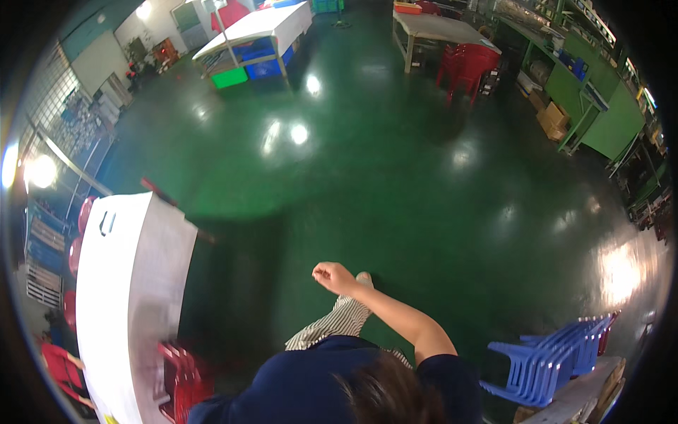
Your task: The person sorts small black hooks on a white table, separating them into piles and placing them into a red basket. The person then carries the basket to a scale and waits while another person operates it.
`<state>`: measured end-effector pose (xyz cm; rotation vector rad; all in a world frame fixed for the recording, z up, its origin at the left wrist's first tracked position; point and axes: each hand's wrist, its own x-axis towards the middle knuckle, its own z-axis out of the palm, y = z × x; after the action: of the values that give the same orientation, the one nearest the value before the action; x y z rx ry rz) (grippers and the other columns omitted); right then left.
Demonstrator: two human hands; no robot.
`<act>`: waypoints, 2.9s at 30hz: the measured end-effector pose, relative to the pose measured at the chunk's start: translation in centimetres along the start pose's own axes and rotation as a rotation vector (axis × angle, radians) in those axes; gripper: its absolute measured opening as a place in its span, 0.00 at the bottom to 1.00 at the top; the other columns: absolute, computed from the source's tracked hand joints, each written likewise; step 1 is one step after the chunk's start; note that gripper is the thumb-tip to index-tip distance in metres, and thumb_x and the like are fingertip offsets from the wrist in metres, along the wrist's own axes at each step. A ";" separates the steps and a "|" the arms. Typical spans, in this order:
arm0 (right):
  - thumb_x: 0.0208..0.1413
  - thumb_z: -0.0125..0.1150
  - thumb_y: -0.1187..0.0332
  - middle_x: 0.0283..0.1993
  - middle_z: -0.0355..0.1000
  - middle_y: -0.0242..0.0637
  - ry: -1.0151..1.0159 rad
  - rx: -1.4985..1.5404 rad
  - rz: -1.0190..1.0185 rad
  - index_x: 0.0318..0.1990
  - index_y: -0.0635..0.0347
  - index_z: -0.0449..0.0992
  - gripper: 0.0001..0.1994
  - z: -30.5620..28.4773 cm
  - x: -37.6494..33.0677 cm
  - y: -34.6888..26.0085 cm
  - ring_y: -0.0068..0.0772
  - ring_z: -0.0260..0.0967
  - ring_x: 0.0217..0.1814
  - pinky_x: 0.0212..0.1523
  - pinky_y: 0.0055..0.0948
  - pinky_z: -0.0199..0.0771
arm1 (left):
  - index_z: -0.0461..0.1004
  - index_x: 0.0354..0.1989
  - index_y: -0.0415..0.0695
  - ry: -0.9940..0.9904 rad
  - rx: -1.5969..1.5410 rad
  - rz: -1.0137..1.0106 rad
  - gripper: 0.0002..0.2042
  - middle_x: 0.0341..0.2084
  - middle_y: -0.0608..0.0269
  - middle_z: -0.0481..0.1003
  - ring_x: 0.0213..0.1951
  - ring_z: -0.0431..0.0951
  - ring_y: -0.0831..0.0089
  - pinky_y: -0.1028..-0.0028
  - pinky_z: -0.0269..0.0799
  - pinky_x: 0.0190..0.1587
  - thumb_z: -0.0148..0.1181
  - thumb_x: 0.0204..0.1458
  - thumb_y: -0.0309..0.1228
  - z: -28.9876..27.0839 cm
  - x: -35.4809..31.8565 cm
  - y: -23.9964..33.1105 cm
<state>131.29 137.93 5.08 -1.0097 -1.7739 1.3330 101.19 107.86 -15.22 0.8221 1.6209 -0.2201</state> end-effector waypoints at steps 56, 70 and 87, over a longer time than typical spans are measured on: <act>0.48 0.51 0.67 0.32 0.73 0.42 -0.215 -0.381 0.250 0.35 0.60 0.74 0.09 -116.5 225.4 48.0 0.37 0.71 0.35 0.39 0.31 0.70 | 0.75 0.33 0.41 0.975 -0.484 0.423 0.08 0.27 0.59 0.76 0.32 0.76 0.74 0.75 0.70 0.38 0.55 0.46 0.29 -154.1 95.5 203.6; 0.51 0.53 0.71 0.33 0.70 0.36 0.704 -0.425 0.193 0.36 0.64 0.73 0.08 -147.3 277.6 68.0 0.27 0.69 0.30 0.33 0.26 0.71 | 0.73 0.32 0.40 0.728 -0.275 1.252 0.12 0.29 0.56 0.72 0.33 0.74 0.63 0.70 0.70 0.37 0.49 0.38 0.16 -193.0 119.5 268.0; 0.44 0.54 0.70 0.33 0.73 0.43 -0.288 -0.488 0.080 0.39 0.62 0.74 0.12 -148.5 345.5 67.3 0.39 0.72 0.35 0.38 0.31 0.71 | 0.65 0.36 0.41 1.012 -0.609 0.981 0.11 0.48 0.48 0.61 0.55 0.59 0.57 0.67 0.59 0.52 0.56 0.43 0.25 -238.0 131.7 290.5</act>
<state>113.41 519.49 -0.39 -1.1984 -2.3744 1.1600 92.18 505.12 7.23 1.2016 1.7695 1.5139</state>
